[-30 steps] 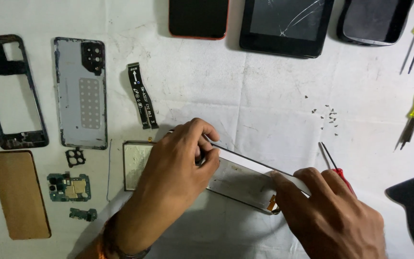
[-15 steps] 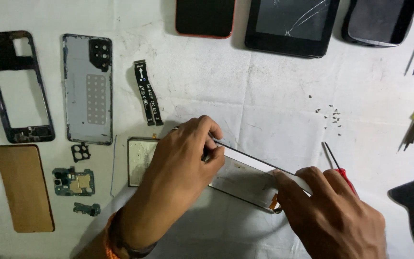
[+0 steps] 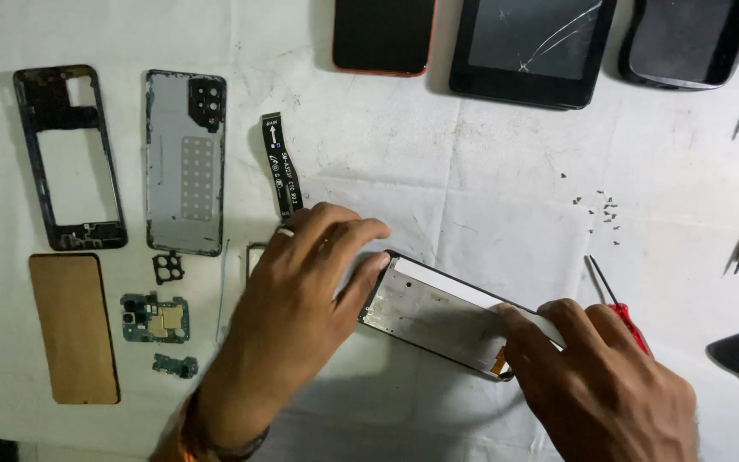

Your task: Preparing a smartphone chassis for motherboard reinstallation by applying adhesive tape and cleaning the frame with a toothbrush.

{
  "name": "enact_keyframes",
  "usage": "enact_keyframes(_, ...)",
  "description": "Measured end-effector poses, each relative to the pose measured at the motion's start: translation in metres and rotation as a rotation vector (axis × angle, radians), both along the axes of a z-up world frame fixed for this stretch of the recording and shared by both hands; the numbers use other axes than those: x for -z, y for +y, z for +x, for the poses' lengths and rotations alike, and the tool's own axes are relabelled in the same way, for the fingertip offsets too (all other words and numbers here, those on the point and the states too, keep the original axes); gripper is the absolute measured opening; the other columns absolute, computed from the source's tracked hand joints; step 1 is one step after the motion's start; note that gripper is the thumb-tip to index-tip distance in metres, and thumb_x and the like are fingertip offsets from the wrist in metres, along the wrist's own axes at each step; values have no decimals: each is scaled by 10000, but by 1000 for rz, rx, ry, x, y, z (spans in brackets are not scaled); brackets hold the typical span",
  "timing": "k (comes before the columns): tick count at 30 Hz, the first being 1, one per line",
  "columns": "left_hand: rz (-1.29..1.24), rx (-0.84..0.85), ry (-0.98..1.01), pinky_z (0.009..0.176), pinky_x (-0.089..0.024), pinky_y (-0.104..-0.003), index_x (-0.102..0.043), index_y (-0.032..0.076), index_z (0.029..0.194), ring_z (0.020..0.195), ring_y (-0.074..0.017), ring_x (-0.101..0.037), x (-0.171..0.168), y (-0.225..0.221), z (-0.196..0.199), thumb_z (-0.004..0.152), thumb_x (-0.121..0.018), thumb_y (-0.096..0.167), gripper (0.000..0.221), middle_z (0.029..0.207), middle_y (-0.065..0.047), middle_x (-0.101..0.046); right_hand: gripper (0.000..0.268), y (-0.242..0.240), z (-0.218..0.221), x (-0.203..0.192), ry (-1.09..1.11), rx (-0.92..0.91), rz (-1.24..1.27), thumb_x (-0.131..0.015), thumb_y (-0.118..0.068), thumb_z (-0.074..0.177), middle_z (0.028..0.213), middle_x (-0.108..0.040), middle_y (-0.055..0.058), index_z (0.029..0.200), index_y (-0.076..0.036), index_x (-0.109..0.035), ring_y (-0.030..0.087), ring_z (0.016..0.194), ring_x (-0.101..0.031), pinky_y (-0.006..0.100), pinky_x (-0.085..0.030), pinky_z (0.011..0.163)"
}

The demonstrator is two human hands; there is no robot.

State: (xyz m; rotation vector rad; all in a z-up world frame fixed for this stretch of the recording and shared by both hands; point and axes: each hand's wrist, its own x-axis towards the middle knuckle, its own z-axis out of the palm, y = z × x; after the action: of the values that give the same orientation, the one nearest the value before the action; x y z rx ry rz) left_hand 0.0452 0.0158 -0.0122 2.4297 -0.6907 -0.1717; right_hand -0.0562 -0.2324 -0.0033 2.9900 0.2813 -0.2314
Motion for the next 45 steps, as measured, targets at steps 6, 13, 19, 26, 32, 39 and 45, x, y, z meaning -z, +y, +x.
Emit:
enact_keyframes(6, 363, 183, -325, 933, -463, -416, -653, 103, 1375, 1328, -249, -513, 9, -3, -34, 973, -711, 431, 522, 1467, -42, -586, 341, 2, 0, -1, -12, -5, 49, -729, -325, 876, 952, -611, -96, 1181, -435, -626, 178, 780, -612, 359, -504, 359)
enact_keyframes(13, 256, 206, -218, 1095, -414, -483, -546, 85, 1457, 1475, -272, -431, 25, -9, -51, 993, -662, 411, 579, 1578, -117, -489, 279, 7, 3, -8, 35, 22, 40, -709, -301, 899, 918, -596, -84, 1148, -397, -628, 188, 770, -608, 385, -517, 364)
enact_keyframes(19, 246, 401, -220, 1215, -291, -508, -411, 83, 1566, 1478, -373, -353, 38, -16, -53, 957, -508, 97, 617, 1581, -184, -401, 151, 10, 9, -14, -7, 37, 58, -679, -307, 963, 876, -625, -81, 1097, -369, -710, 168, 747, -643, 377, -492, 380)
enact_keyframes(26, 185, 408, -349, 1090, -415, -482, -558, 168, 1490, 1248, -352, -471, 42, -21, -45, 1001, -550, 143, 490, 1346, -154, -467, 223, 9, 29, -29, 354, 474, 57, -567, -430, 959, 914, -791, -90, 1077, -374, -748, 280, 771, -754, 487, -581, 579)
enact_keyframes(32, 132, 431, -311, 1002, -436, -478, -447, 255, 1561, 1068, -324, -492, 58, -23, -53, 957, -510, 54, 640, 1236, -114, -395, 290, 24, 53, -44, 677, 639, -120, -476, -571, 957, 921, -797, -88, 1019, -433, -723, 270, 836, -745, 408, -542, 692)
enact_keyframes(39, 194, 417, -340, 1022, -465, -456, -187, 252, 1664, 1118, -312, -465, 62, -23, -60, 930, -544, 89, 832, 1303, -104, -379, 299, 30, 60, -44, 739, 591, -182, -516, -643, 948, 873, -810, -81, 1104, -432, -659, 263, 773, -748, 396, -545, 656)
enact_keyframes(45, 22, 312, -367, 1000, -464, -462, -529, 159, 1455, 1193, -269, -534, 53, -29, -62, 808, -718, 402, 716, 1332, -39, -488, 284, 29, 57, -41, 723, 581, -145, -525, -594, 949, 948, -796, -67, 1099, -402, -672, 285, 819, -738, 424, -539, 686)
